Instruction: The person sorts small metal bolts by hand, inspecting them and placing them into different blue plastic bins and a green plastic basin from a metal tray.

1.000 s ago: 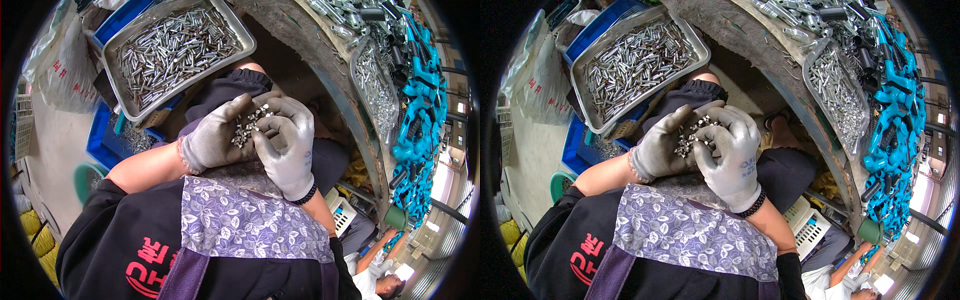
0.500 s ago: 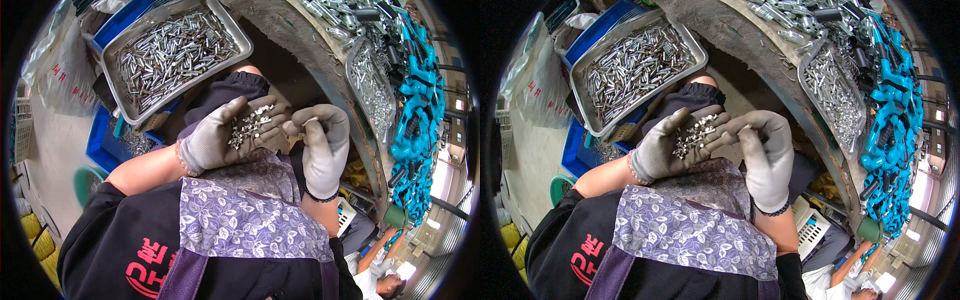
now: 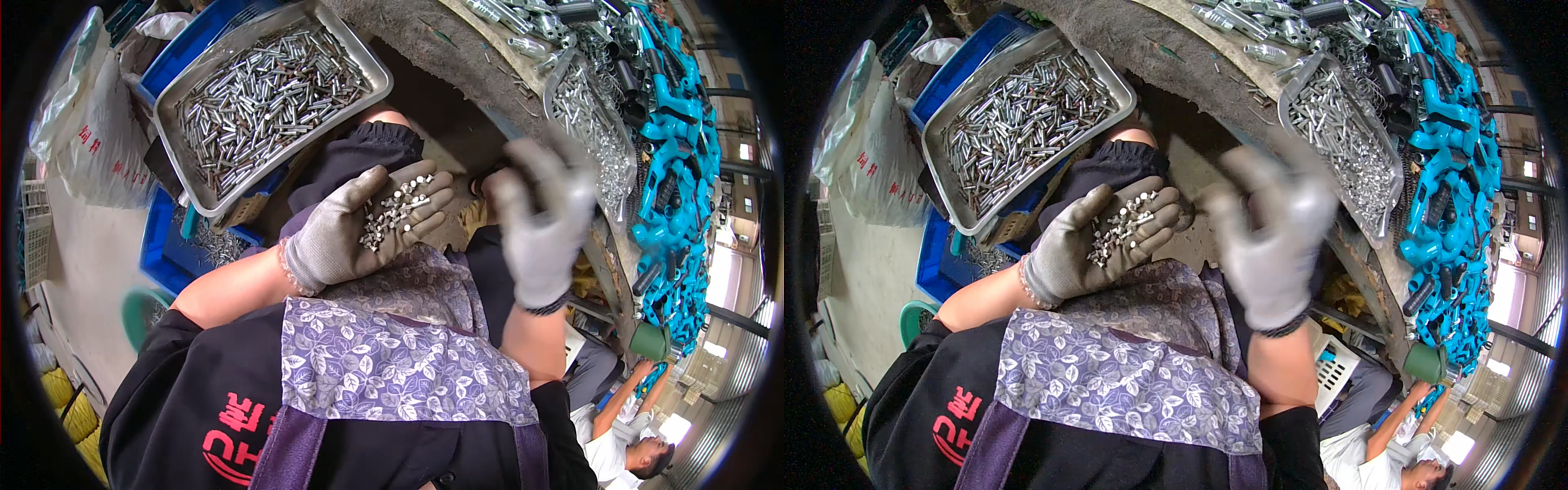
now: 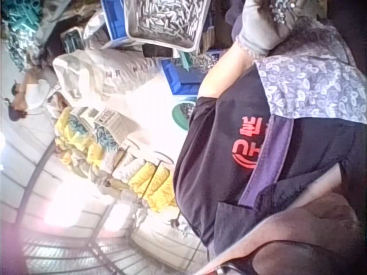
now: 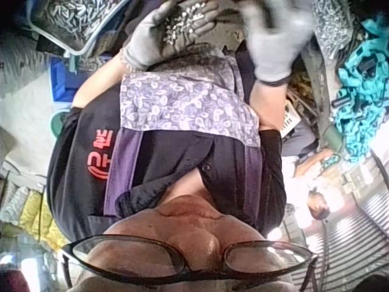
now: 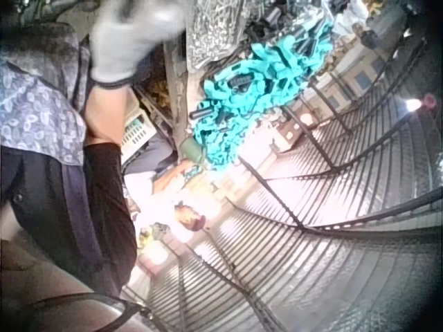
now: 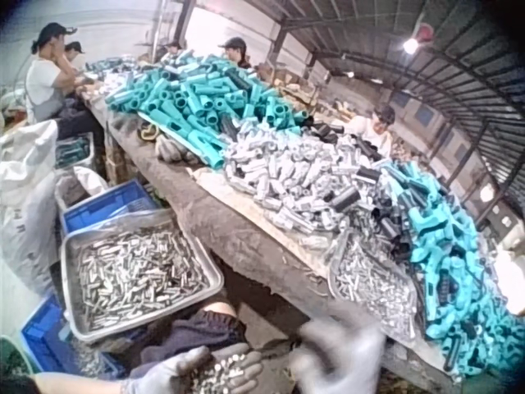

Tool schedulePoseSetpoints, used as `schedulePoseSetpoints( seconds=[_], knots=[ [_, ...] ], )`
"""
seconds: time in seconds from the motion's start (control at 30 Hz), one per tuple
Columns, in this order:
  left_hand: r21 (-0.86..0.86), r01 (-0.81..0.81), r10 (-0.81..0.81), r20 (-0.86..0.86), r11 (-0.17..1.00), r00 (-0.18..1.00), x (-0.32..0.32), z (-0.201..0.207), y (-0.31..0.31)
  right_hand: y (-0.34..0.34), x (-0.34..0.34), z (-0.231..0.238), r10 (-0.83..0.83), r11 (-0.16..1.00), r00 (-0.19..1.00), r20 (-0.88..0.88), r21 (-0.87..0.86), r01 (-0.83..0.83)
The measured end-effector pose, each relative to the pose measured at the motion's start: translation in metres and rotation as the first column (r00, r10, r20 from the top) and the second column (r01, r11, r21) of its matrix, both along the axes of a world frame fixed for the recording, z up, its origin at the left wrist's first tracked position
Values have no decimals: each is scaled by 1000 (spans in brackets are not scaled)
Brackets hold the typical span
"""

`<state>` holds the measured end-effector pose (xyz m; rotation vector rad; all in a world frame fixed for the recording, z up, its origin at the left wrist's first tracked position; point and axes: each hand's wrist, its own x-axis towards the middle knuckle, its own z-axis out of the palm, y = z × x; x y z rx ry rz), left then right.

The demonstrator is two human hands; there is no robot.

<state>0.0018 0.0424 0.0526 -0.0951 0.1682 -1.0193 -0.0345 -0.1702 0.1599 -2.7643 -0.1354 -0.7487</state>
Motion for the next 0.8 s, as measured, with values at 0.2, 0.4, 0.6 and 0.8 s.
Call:
schedulePoseSetpoints(
  seconds=[0.2, 0.4, 0.6, 0.8],
  knots=[
    [-113, 2, 6, 69, 994, 998, 0, -7, 2, 47, -16, -51, 84, 996, 993, -82, 23, -83],
    [-37, 53, -49, 104, 998, 993, 0, -12, 3, 47, -20, -54, 212, 901, 975, -66, 400, -168],
    [67, 52, -55, 52, 996, 997, -5, -10, -2, 38, -24, -45, 276, 906, 961, -31, 342, -249],
    [-18, 40, -39, 11, 999, 999, -6, -8, -4, 34, -21, -41, 177, 959, 981, 79, 209, -190]
  ],
)
